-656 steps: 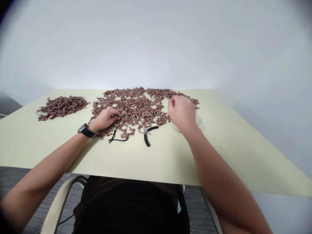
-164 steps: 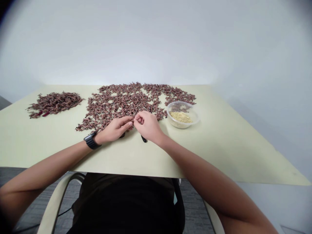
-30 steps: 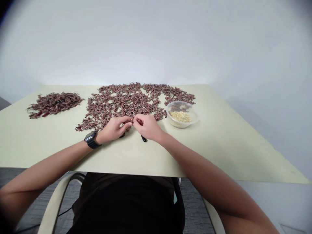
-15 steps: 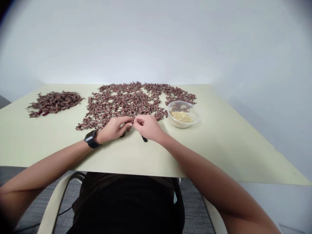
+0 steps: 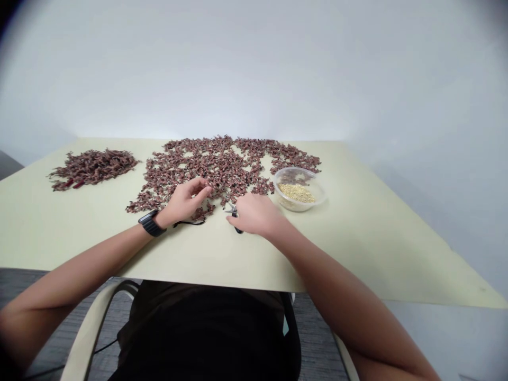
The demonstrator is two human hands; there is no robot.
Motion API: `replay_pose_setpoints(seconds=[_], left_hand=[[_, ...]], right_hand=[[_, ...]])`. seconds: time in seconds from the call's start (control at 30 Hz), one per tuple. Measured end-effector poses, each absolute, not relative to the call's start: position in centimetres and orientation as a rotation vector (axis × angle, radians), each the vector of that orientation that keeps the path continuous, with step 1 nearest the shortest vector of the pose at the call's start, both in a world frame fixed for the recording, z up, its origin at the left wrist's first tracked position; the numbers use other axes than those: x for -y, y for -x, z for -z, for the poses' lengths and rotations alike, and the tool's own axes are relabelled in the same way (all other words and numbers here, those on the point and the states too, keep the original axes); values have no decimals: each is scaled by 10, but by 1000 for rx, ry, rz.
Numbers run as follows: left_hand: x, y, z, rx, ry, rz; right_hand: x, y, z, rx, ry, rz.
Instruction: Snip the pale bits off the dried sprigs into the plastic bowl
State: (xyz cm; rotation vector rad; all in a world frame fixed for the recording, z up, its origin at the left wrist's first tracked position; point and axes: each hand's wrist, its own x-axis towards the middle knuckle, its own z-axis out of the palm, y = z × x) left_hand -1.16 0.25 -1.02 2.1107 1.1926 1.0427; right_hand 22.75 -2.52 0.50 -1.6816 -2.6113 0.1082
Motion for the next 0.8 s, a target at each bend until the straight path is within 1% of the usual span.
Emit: replay_pose_setpoints(seconds=[0.1, 0.23, 0.37, 0.43, 0.5, 0.63, 0.67, 0.73, 0.8], left_hand=[[-9, 11, 17, -1057, -1775, -1067], [-15, 11, 20, -947, -1492, -1116], [-14, 10, 17, -899, -1314, -1174], [-10, 10, 15, -889, -1326, -1143], [-6, 9, 13, -890, -1376, -1099], [-1, 8, 9, -815, -1386, -1013], [0, 7, 8, -783, -1367, -983], [2, 7, 6, -723, -1335, -909], [5, 6, 4, -684, -1323, -832]], right_hand=[[32, -224, -14, 2741, 1710, -183], [39, -222, -23, 2728, 1771, -61], [43, -229, -39, 2471, 1766, 87], [42, -234, -48, 2301, 1666, 42], [38, -238, -53, 2150, 1512, -193], [23, -242, -45, 1675, 1262, -1051], [18, -242, -40, 1557, 1206, -1217], [10, -241, -28, 1393, 1116, -1405], [4, -237, -16, 1344, 1101, -1483]])
